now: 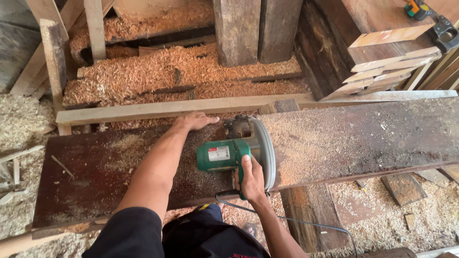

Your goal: The person measures a long wooden plank with a tape measure, marks it with a pencil using a try square, and then cuts the plank with a circular saw. The cut piece is separated and set aside.

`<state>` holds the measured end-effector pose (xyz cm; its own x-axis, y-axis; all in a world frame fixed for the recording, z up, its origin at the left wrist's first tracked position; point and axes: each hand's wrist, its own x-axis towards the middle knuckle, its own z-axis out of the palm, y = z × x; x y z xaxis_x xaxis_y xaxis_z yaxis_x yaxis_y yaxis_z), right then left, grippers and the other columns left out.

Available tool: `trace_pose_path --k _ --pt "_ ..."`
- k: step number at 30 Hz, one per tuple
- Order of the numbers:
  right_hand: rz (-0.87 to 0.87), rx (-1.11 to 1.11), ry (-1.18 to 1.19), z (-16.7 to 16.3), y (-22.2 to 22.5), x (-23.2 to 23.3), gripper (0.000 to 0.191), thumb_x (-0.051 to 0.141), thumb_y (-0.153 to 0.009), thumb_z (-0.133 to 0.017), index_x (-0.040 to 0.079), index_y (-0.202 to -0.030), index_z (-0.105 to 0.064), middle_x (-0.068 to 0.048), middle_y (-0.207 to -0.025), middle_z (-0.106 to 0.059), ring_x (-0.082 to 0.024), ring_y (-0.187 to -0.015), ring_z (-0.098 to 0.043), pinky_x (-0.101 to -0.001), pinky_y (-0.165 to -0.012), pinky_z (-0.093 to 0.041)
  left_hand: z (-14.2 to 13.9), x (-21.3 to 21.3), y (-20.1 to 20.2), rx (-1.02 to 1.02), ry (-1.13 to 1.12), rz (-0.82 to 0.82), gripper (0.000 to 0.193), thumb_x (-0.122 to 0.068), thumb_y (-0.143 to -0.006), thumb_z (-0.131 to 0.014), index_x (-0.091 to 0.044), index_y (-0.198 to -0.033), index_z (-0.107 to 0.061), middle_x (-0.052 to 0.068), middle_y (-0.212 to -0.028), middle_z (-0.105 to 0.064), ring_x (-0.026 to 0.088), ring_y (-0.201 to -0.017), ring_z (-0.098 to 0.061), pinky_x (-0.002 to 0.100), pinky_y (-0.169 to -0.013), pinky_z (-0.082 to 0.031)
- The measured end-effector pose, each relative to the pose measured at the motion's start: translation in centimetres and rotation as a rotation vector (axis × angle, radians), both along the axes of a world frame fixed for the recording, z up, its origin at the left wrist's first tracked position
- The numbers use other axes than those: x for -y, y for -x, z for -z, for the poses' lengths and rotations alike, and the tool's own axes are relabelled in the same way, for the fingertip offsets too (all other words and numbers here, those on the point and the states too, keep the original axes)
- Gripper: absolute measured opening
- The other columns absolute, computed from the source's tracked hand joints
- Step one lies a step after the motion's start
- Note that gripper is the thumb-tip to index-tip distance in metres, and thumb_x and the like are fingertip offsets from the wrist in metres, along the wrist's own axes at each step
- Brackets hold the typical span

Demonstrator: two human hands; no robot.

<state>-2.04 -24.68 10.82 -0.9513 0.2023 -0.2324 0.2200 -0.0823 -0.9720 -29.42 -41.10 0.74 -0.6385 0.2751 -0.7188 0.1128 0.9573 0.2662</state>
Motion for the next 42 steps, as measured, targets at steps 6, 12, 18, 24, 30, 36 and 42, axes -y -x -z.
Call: trace_pose_path --k 6,12,18,24,30,36,42 --pt "0.009 0.012 0.027 -0.3 0.6 0.0 0.065 0.064 -0.1 -0.036 0.002 -0.097 -0.056 -0.005 -0.049 -0.05 -0.014 -0.037 -0.046 -0.0295 -0.037 -0.037 0.0 -0.1 0.2 0.024 -0.008 0.012 0.097 -0.086 -0.082 -0.041 -0.022 -0.154 -0.049 0.009 -0.169 -0.028 0.03 -0.158 -0.021 0.057 -0.128 -0.017" --pt "0.009 -0.007 0.004 -0.3 1.2 -0.1 0.066 0.064 -0.1 -0.035 0.002 -0.098 -0.056 -0.004 -0.049 -0.051 -0.013 -0.038 -0.048 -0.0295 -0.038 -0.039 -0.2 0.3 0.8 0.013 0.016 0.006 0.101 -0.088 -0.079 -0.044 -0.022 -0.156 -0.046 0.008 -0.171 -0.024 0.029 -0.159 -0.017 0.06 -0.128 -0.012" --pt "0.03 -0.009 0.026 0.1 1.6 0.0 0.064 0.063 -0.101 -0.036 0.002 -0.098 -0.056 -0.002 -0.052 -0.049 -0.011 -0.04 -0.046 -0.0291 -0.037 -0.037 0.2 0.2 0.8 0.039 0.045 0.019 0.106 -0.091 -0.079 -0.039 -0.023 -0.16 -0.035 0.009 -0.172 -0.018 0.028 -0.16 -0.013 0.064 -0.127 -0.007" --pt "0.022 0.004 0.04 0.1 2.1 -0.1 0.063 0.062 -0.1 -0.035 0.003 -0.098 -0.056 -0.003 -0.051 -0.049 -0.012 -0.039 -0.047 -0.0288 -0.037 -0.038 -1.1 0.1 0.6 -0.108 -0.039 0.065 0.091 -0.08 -0.083 -0.051 -0.028 -0.157 -0.042 0.008 -0.167 -0.03 0.029 -0.157 -0.024 0.058 -0.126 -0.017" --pt "0.023 -0.02 0.069 -0.1 2.5 0.0 0.062 0.061 -0.102 -0.036 0.002 -0.095 -0.054 -0.003 -0.051 -0.048 -0.013 -0.039 -0.046 -0.0292 -0.037 -0.038 -2.6 0.0 0.2 -0.167 -0.106 0.064 0.08 -0.07 -0.085 -0.062 -0.031 -0.153 -0.047 0.006 -0.164 -0.039 0.029 -0.153 -0.031 0.054 -0.125 -0.024" --pt "0.022 -0.023 0.059 0.2 3.2 -0.2 0.061 0.061 -0.102 -0.036 0.003 -0.093 -0.053 -0.004 -0.051 -0.048 -0.014 -0.039 -0.047 -0.0293 -0.037 -0.038 -2.3 0.2 0.7 -0.155 -0.137 0.106 0.08 -0.073 -0.083 -0.06 -0.034 -0.152 -0.048 0.003 -0.164 -0.038 0.029 -0.153 -0.031 0.054 -0.125 -0.023" --pt "0.026 -0.016 0.076 0.5 3.7 -0.2 0.062 0.061 -0.102 -0.037 0.003 -0.093 -0.054 -0.003 -0.051 -0.047 -0.013 -0.039 -0.046 -0.0293 -0.037 -0.038 -1.3 0.5 0.9 -0.128 -0.138 0.058 0.088 -0.077 -0.078 -0.061 -0.034 -0.154 -0.047 0.004 -0.165 -0.038 0.03 -0.154 -0.032 0.053 -0.125 -0.026"
